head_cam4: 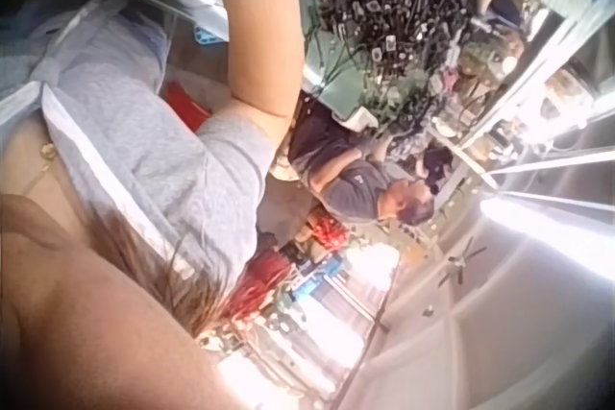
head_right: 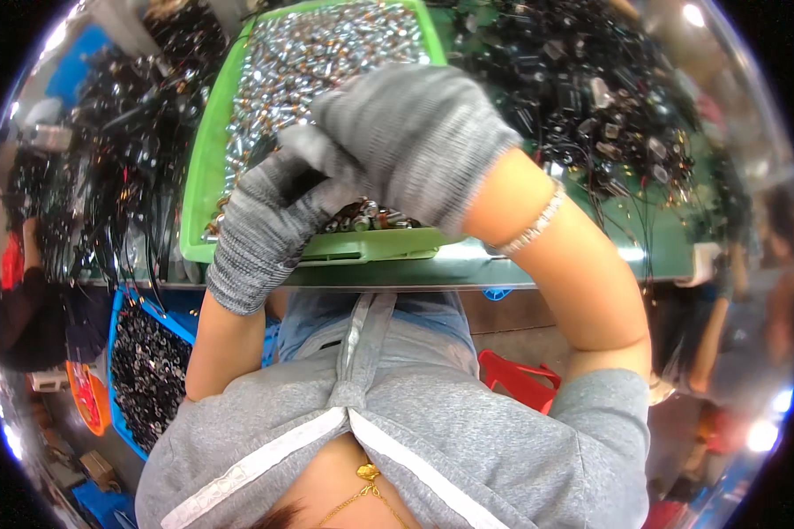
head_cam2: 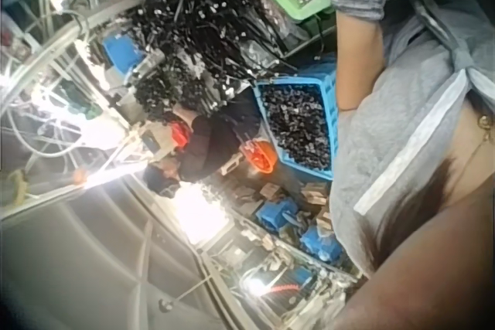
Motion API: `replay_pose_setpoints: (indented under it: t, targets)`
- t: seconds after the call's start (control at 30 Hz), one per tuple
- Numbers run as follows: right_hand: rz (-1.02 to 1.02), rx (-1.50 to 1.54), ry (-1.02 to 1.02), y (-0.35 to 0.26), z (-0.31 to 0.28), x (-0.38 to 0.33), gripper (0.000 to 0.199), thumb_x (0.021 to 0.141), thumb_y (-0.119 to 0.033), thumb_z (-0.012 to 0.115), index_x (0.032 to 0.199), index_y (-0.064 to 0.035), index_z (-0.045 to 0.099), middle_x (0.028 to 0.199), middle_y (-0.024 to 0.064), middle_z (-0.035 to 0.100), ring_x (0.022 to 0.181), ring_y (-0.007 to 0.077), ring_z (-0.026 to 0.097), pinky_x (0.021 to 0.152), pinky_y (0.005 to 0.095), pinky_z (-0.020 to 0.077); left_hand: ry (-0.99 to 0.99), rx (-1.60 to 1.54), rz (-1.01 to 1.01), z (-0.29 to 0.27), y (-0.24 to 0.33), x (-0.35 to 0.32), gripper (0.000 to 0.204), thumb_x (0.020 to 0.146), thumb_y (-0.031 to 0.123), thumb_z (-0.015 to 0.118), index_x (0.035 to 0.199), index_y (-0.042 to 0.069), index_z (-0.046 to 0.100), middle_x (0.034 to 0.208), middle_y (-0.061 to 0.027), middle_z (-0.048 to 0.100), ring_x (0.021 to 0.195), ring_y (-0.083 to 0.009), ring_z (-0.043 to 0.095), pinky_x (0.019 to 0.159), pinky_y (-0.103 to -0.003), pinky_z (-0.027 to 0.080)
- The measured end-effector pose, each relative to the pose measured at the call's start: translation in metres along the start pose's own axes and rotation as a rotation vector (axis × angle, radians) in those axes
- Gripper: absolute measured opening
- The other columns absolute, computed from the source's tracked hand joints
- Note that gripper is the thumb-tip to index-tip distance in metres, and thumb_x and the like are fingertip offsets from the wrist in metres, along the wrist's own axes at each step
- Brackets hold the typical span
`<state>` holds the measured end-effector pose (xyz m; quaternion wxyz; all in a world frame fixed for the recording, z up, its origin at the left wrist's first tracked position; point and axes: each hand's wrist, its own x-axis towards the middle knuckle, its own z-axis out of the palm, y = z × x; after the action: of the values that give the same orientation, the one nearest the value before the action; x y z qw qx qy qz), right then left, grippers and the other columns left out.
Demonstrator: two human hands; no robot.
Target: The worker is assembling small hardware components by inserting silver metal parts into black plastic housings at a manual workstation.
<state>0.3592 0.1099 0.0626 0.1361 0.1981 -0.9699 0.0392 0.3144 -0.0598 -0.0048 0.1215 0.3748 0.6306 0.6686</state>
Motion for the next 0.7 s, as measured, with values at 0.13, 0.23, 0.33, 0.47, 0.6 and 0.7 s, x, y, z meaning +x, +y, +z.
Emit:
replay_pose_setpoints:
  t: [0.13, 0.23, 0.33, 0.47, 0.6, 0.7]
  targets:
    - [0.176, 0.14, -0.157, -0.01, -0.028, 0.003, 0.023, 0.079, -0.017, 0.069, 0.099, -0.0057, 0.066, 0.076, 0.0121, 0.064, 0.074, 0.0263, 0.066, 0.068, 0.0359, 0.0525, 0.008, 0.449, -0.021, -0.007, 0.005, -0.001, 0.031, 0.085, 0.009, 0.068, 0.114, 0.001, 0.061, 0.1, -0.0085, 0.068, 0.086, -0.0136, 0.063, 0.077, -0.029, 0.052]
    - [0.029, 0.547, -0.015, -0.003, -0.016, -0.016, 0.025, 0.081, 0.002, 0.063, 0.106, -0.0022, 0.063, 0.097, 0.0116, 0.066, 0.084, 0.0248, 0.066, 0.073, 0.032, 0.054, -0.004, 0.084, -0.175, -0.002, 0.01, -0.006, 0.04, 0.084, 0.013, 0.071, 0.119, -0.001, 0.059, 0.103, -0.0089, 0.067, 0.091, -0.0146, 0.063, 0.083, -0.028, 0.051]
    - [0.077, 0.341, 0.043, -0.012, -0.008, -0.021, 0.021, 0.082, -0.001, 0.061, 0.102, -0.0058, 0.065, 0.085, 0.0105, 0.067, 0.078, 0.0237, 0.067, 0.072, 0.0314, 0.0538, 0.024, -0.007, -0.218, 0.003, 0.019, -0.01, 0.036, 0.084, 0.012, 0.072, 0.116, -0.002, 0.061, 0.102, -0.0075, 0.067, 0.092, -0.0145, 0.062, 0.086, -0.028, 0.051]
    - [0.194, 0.089, -0.012, -0.024, -0.006, -0.017, 0.011, 0.087, -0.018, 0.061, 0.089, -0.0088, 0.067, 0.078, 0.0114, 0.067, 0.074, 0.0259, 0.066, 0.066, 0.0365, 0.0516, 0.047, -0.057, -0.107, -0.004, -0.002, -0.01, 0.027, 0.083, 0.006, 0.071, 0.108, 0.0, 0.064, 0.099, -0.0055, 0.067, 0.091, -0.013, 0.062, 0.085, -0.027, 0.05]
    - [0.346, 0.336, 0.121, -0.008, 0.006, -0.029, 0.03, 0.092, -0.034, 0.059, 0.084, -0.0061, 0.069, 0.067, 0.0039, 0.063, 0.065, 0.0164, 0.061, 0.061, 0.0335, 0.0482, 0.067, 0.026, -0.127, 0.008, 0.018, -0.008, 0.017, 0.083, 0.002, 0.069, 0.1, 0.003, 0.066, 0.097, -0.0048, 0.067, 0.087, -0.0122, 0.062, 0.083, -0.027, 0.051]
    - [0.328, 1.124, 0.793, 0.006, 0.017, -0.077, 0.038, 0.091, -0.04, 0.06, 0.096, -0.0039, 0.07, 0.069, -0.0012, 0.058, 0.065, 0.0068, 0.052, 0.058, 0.022, 0.0422, 0.074, -0.107, -0.101, -0.005, 0.012, 0.003, 0.015, 0.086, 0.011, 0.069, 0.099, 0.005, 0.067, 0.095, -0.0055, 0.067, 0.088, -0.0165, 0.064, 0.083, -0.031, 0.052]
